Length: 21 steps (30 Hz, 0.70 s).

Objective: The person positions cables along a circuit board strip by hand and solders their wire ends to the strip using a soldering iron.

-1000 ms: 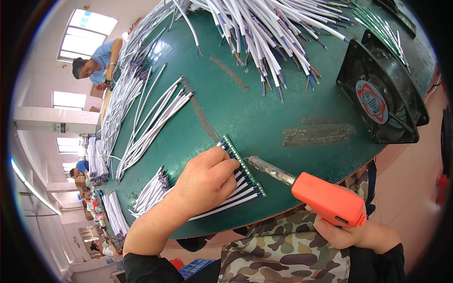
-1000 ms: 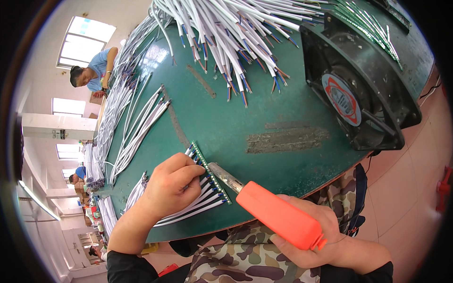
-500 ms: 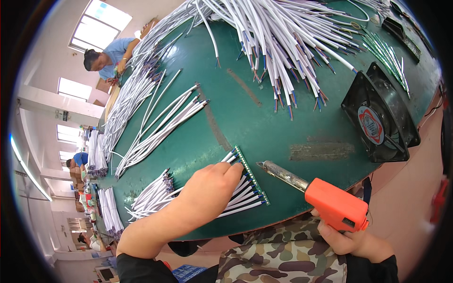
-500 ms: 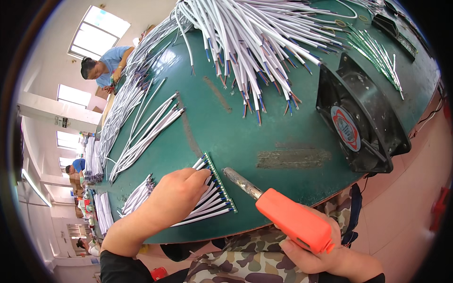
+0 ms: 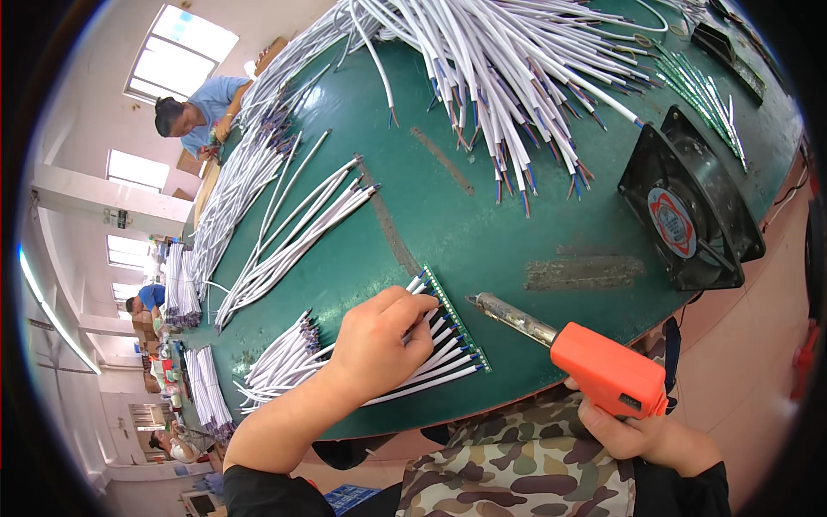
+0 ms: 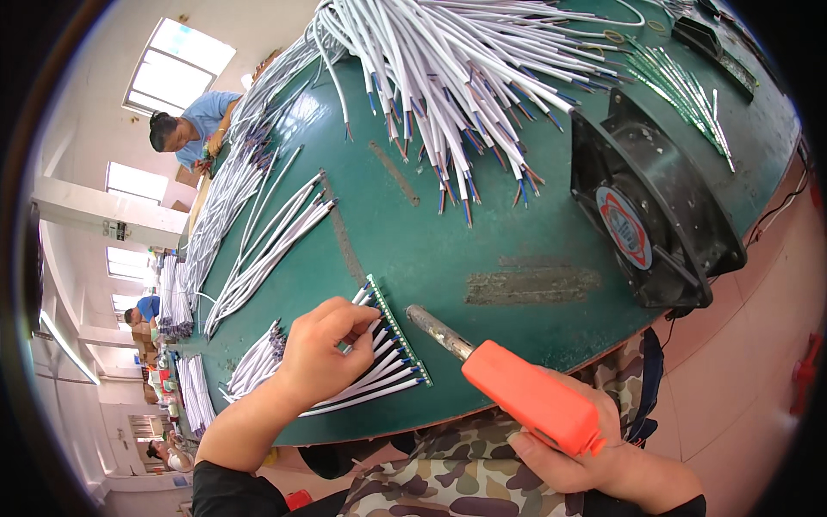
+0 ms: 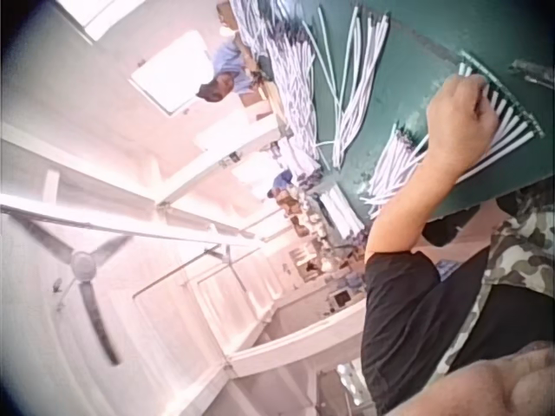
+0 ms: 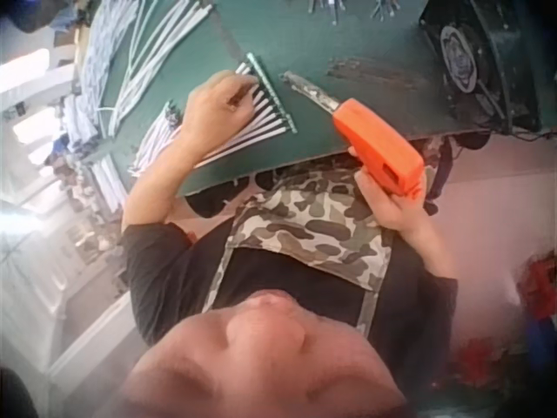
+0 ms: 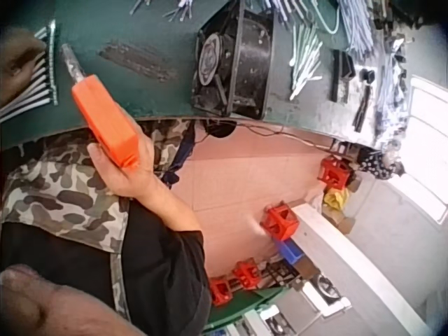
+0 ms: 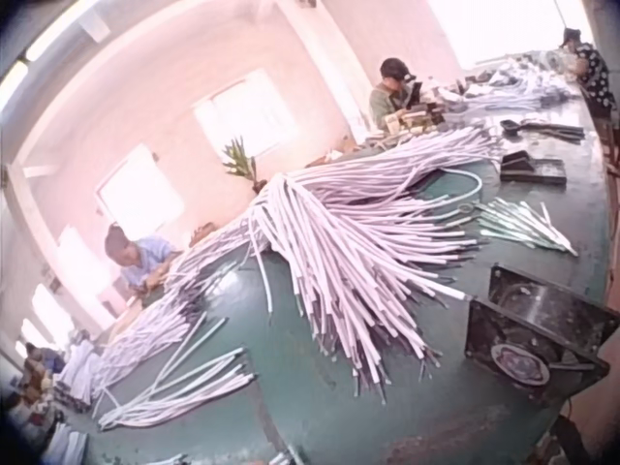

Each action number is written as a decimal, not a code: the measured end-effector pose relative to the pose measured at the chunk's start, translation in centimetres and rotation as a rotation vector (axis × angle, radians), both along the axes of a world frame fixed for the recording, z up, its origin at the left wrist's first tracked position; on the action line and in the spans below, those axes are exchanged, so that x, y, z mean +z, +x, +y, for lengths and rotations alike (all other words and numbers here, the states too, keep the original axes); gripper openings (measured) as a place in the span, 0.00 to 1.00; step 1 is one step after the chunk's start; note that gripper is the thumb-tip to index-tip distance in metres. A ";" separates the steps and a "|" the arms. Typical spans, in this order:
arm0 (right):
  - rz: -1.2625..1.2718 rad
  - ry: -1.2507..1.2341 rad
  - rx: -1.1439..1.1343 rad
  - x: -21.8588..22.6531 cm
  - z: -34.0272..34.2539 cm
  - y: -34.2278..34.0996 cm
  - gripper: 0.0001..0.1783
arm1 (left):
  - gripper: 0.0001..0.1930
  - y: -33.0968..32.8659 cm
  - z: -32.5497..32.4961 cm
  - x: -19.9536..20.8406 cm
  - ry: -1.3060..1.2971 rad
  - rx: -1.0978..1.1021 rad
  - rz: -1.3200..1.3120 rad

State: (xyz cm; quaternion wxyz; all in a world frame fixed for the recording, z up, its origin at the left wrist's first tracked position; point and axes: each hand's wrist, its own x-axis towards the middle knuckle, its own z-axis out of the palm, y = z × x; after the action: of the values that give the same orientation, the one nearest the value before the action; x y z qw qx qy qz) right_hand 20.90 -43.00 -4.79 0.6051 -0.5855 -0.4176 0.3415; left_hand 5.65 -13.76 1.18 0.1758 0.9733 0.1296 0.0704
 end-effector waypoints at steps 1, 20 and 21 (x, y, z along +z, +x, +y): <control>0.044 -0.020 -0.006 0.1 0.0 0.0 0.23 | 0.13 -0.1 0.2 -0.1 -0.038 0.014 -0.005; -0.212 0.098 -0.002 -1.5 1.5 -0.3 0.35 | 0.17 1.0 1.9 0.3 -0.008 -0.225 0.008; -0.212 0.096 -0.001 -1.5 1.6 -0.3 0.35 | 0.17 1.0 2.0 0.3 -0.005 -0.236 0.012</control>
State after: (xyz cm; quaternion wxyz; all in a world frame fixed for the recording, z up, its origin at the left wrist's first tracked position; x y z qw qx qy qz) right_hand 20.59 -41.44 -6.30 0.5852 -0.5888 -0.4947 0.2571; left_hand 6.68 -11.79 1.49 0.1845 0.9818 0.0156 0.0431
